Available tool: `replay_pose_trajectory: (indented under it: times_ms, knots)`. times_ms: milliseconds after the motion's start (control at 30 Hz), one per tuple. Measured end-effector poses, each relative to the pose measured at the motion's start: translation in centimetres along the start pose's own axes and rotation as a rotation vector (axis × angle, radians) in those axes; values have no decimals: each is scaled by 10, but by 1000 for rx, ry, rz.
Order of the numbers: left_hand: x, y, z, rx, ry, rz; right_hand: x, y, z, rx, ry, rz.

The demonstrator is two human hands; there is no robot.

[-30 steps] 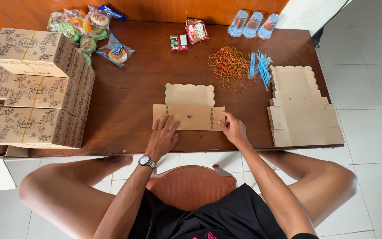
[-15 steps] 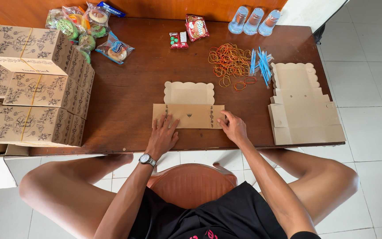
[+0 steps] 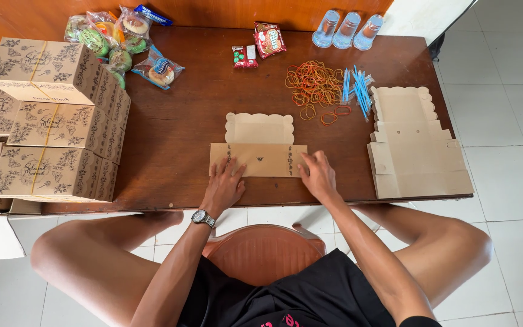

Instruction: The person is filling a cardboard box with snacks and a drink, closing it, and then folding a new cardboard box from a flat template.

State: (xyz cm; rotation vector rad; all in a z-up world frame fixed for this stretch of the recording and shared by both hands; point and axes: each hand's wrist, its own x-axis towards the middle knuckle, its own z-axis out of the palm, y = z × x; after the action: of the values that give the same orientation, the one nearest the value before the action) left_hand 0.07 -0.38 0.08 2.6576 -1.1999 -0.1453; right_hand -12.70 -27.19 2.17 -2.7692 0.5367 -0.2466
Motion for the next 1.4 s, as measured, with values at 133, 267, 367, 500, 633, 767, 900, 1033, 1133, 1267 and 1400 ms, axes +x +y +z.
replay_pose_trajectory:
  times_ms: [133,267,367,500,633,767,900,1033,1133,1267,1400]
  knots:
    - [1,-1,1,10,3,1,0,-7,11,-18,-4,-219]
    - [1,0,8,8,23,9,-6,-12,26,68,-61,-239]
    - [1,2,13,3,58,0,-6,-12,31,96,-70,-190]
    - [-1,14,15,-12,188,-67,-8,-28,30,102,-40,-48]
    - [7,25,37,30,323,-99,-7,-49,49,94,96,43]
    - [10,41,36,-35,404,-237,-13,-59,49,123,119,33]
    - [9,43,37,-53,421,-239,-14,-54,48,119,88,18]
    - [9,38,37,-88,431,-238,-13,-51,51,128,49,39]
    - [9,39,37,-141,407,-233,-14,-48,49,144,29,47]
    - [9,38,35,-166,400,-247,-12,-38,51,155,0,59]
    - [11,35,35,-184,373,-243,-8,-26,49,152,-57,95]
